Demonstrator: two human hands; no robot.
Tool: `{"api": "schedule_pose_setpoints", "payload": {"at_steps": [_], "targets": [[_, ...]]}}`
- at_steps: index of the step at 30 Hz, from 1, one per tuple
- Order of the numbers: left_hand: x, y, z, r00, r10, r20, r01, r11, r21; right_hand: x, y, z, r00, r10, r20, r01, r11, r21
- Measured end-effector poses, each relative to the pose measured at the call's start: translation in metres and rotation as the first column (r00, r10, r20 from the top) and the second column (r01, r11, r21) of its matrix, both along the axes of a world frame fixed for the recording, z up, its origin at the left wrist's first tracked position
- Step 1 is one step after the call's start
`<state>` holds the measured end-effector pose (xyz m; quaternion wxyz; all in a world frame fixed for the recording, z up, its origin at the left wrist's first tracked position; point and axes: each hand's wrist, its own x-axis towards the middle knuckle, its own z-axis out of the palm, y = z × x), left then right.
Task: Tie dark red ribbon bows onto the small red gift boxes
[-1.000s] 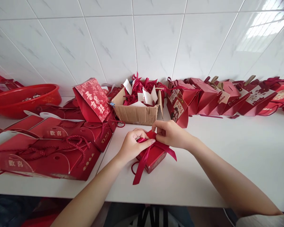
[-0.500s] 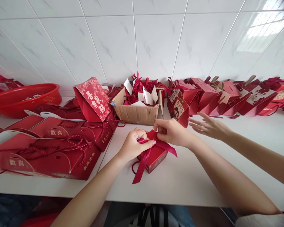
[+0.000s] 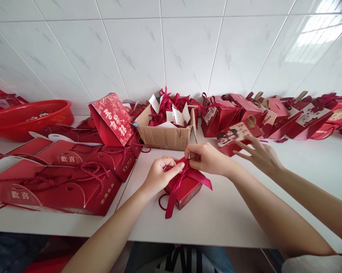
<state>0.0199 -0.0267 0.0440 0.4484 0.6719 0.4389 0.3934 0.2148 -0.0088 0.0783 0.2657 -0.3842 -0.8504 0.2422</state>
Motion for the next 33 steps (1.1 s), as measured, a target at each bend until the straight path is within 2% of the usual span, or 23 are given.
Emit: {"api": "schedule_pose_setpoints", "payload": {"at_steps": [3, 7, 13, 21, 24, 28, 33], "targets": [[0.001, -0.001, 0.001, 0.999, 0.014, 0.029, -0.013, 0.999, -0.048, -0.001, -0.001, -0.001, 1.0, -0.025, -0.007, 0.025, 1.0, -0.004], [0.003, -0.001, 0.001, 0.996, 0.055, -0.069, -0.056, 0.998, -0.019, -0.002, -0.001, -0.003, 0.999, -0.046, -0.024, 0.047, 0.999, 0.007], [0.002, 0.001, 0.004, 0.989, 0.011, -0.15, -0.007, 0.999, 0.032, -0.004, -0.002, -0.002, 0.998, -0.056, 0.015, 0.056, 0.998, 0.039], [0.001, 0.002, 0.005, 0.984, 0.002, -0.179, 0.006, 0.999, 0.044, -0.005, 0.003, -0.006, 0.998, -0.041, -0.049, 0.042, 0.999, 0.02], [0.001, 0.0, 0.004, 0.994, 0.016, -0.104, -0.014, 1.0, 0.015, -0.002, 0.003, -0.006, 0.998, -0.048, -0.051, 0.048, 0.999, 0.009], [-0.001, 0.0, 0.006, 0.992, -0.019, 0.128, 0.034, 0.992, -0.121, 0.003, 0.002, -0.003, 0.999, -0.045, -0.013, 0.045, 0.998, -0.035], [-0.005, 0.004, 0.007, 0.969, -0.033, 0.246, 0.084, 0.976, -0.202, 0.005, 0.0, 0.002, 1.0, 0.002, -0.014, -0.003, 0.997, -0.077]]}}
